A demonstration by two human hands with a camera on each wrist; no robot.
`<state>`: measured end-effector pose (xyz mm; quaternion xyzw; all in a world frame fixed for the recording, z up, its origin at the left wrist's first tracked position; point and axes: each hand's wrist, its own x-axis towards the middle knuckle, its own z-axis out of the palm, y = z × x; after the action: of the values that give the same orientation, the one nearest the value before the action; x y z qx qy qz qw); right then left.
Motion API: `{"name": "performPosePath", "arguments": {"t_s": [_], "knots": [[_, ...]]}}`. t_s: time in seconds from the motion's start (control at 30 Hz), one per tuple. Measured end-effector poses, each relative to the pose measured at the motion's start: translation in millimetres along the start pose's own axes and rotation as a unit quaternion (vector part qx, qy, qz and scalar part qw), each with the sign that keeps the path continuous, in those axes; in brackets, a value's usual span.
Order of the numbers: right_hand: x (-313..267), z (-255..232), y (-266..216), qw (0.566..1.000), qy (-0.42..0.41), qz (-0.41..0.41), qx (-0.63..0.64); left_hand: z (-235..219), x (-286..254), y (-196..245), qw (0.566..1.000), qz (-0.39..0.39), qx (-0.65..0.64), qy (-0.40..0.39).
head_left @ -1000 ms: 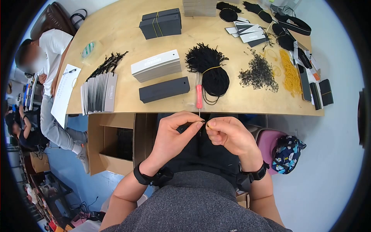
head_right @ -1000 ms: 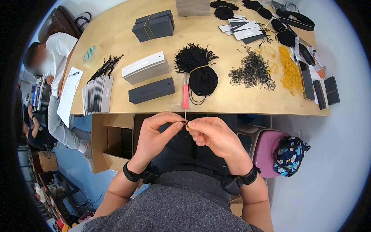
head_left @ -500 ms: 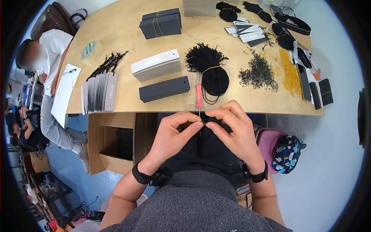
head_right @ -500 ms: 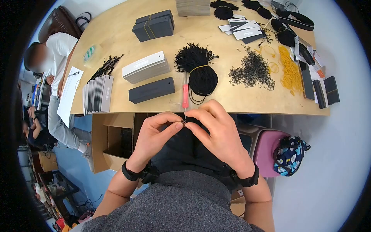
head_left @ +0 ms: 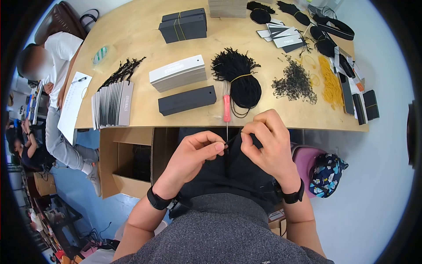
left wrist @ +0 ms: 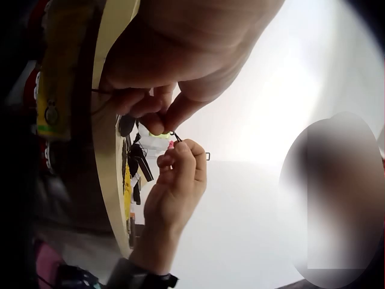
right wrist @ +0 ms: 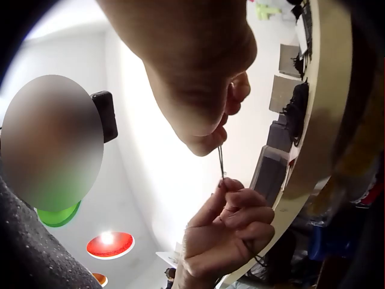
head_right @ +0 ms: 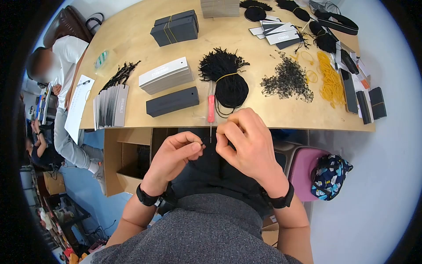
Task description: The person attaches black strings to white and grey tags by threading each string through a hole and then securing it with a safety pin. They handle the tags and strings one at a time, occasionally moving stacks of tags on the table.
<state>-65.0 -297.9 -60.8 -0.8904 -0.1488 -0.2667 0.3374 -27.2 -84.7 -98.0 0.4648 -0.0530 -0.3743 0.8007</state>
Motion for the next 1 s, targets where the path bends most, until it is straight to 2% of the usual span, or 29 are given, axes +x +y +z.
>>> {"name": "performPosePath", "arguments": {"t_s": [0.03,0.07,0.1,0.13,0.17,0.23,0.27,0.3,0.33,0.37,0.4,0.43,0.5,0.53,0.57,0.63,0.7,0.77,0.83,0.93,1.0], "knots": [[-1.0,2.8,1.0,1.000,0.000,0.000,0.000,-1.6,-0.9,-0.4,0.994,-0.042,-0.097,-0.017],[-2.0,5.8,1.9,0.999,-0.003,-0.029,-0.020,1.0,-1.0,-0.3,0.994,-0.042,-0.097,-0.017],[-2.2,8.7,2.0,0.998,-0.006,-0.058,-0.040,6.0,-0.8,0.1,0.985,-0.040,-0.165,-0.011],[-3.6,11.2,-0.3,0.998,-0.007,-0.058,-0.038,9.6,-0.5,-0.6,0.972,-0.039,-0.232,-0.005],[-6.8,13.1,-4.1,0.998,-0.025,-0.051,-0.026,11.0,0.8,-3.3,0.972,-0.038,-0.233,-0.004],[-10.5,14.4,-8.8,0.998,-0.043,-0.044,-0.014,11.9,4.6,-8.4,0.997,0.040,-0.019,0.070],[-11.3,14.1,-10.3,0.999,-0.050,-0.012,0.010,13.3,4.8,-6.7,0.997,0.040,-0.019,0.069],[-12.1,13.2,-11.7,0.998,-0.056,0.021,0.034,15.6,4.3,-3.3,0.965,0.146,0.204,0.073],[-13.5,11.4,-13.1,0.998,-0.056,0.022,0.034,16.7,4.0,-1.3,0.874,0.243,0.414,0.072],[-14.9,8.7,-14.3,0.988,-0.087,0.099,0.081,15.8,4.3,-1.8,0.874,0.243,0.415,0.071],[-15.6,5.9,-15.1,0.969,-0.117,0.175,0.127,14.2,4.3,-3.0,0.823,0.294,0.483,0.056],[-15.2,2.8,-15.5,0.969,-0.117,0.176,0.127,13.1,4.0,-3.7,0.764,0.342,0.546,0.041],[-12.3,-3.7,-15.7,0.920,-0.176,0.280,0.212,21.1,2.1,2.6,0.780,0.328,0.530,0.048],[-10.7,-6.3,-15.8,0.920,-0.177,0.279,0.212,23.9,1.7,4.8,0.797,0.314,0.513,0.054],[-9.5,-8.5,-16.2,0.926,-0.153,0.258,0.229,22.0,2.6,4.6,0.797,0.314,0.513,0.055],[-6.6,-9.1,-18.5,0.931,-0.130,0.237,0.246,14.9,4.7,3.3,0.927,0.193,0.320,0.027],[-2.7,-6.5,-20.9,0.968,-0.091,0.131,0.196,14.0,3.1,6.5,0.941,0.166,0.296,0.008],[-1.3,-8.6,-17.6,0.976,-0.112,0.100,0.158,20.0,0.3,14.6,0.983,0.044,0.179,0.003],[-1.7,-10.5,-14.3,0.981,-0.133,0.068,0.120,14.9,0.7,14.6,0.984,0.026,0.176,-0.006],[-2.8,-9.4,-11.6,0.988,-0.110,0.060,0.093,13.6,0.2,15.4,0.988,0.007,0.157,-0.011],[-0.2,-8.6,-12.7,0.993,-0.087,0.025,0.075,15.9,0.9,12.5,0.990,0.005,0.140,-0.008]]}}
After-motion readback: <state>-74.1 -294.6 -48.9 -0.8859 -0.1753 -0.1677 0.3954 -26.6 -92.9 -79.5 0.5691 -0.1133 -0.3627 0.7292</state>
